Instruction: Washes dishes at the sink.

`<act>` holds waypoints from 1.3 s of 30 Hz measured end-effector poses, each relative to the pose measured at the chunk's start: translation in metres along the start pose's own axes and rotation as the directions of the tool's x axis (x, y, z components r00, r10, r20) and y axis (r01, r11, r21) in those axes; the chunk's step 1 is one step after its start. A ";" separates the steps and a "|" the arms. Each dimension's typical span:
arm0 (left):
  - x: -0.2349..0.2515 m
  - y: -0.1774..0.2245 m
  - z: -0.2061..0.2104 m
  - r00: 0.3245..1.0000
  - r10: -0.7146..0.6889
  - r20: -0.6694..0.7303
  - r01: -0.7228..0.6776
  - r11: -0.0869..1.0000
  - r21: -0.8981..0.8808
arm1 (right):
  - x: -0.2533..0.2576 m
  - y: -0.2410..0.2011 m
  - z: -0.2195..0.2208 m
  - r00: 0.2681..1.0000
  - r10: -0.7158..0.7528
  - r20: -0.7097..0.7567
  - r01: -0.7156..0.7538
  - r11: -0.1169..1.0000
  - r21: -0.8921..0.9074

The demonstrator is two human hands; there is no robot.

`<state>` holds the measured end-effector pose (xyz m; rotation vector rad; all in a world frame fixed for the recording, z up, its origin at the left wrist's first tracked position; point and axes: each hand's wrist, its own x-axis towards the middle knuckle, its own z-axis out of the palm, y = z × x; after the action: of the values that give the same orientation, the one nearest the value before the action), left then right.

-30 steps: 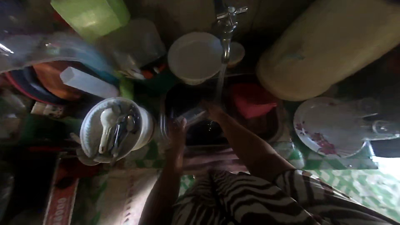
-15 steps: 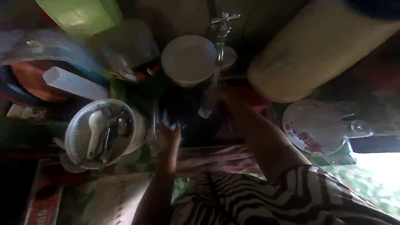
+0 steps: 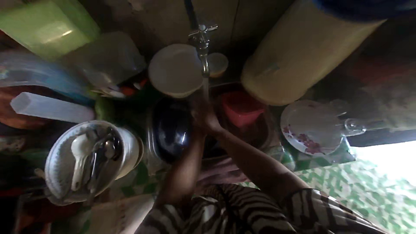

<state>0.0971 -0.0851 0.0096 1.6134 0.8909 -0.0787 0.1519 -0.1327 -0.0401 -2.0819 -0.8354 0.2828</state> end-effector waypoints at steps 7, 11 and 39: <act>0.058 -0.041 0.031 0.994 0.112 0.008 -0.076 0.726 -0.684 | 0.015 0.036 -0.034 0.961 0.229 0.155 -0.274 0.870 0.410; 0.069 -0.036 0.029 0.992 0.113 -0.050 -0.120 0.793 -0.597 | 0.016 0.034 -0.032 0.887 0.424 0.183 -0.455 0.730 0.509; 0.066 -0.046 0.001 0.946 -0.225 -0.235 -0.018 0.686 -0.727 | 0.023 -0.018 -0.081 0.917 0.164 0.362 -0.155 0.986 -0.054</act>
<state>0.1177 -0.0546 -0.0623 0.8225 1.0781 0.4211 0.1990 -0.1619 0.0259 -2.1568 -0.8865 0.7732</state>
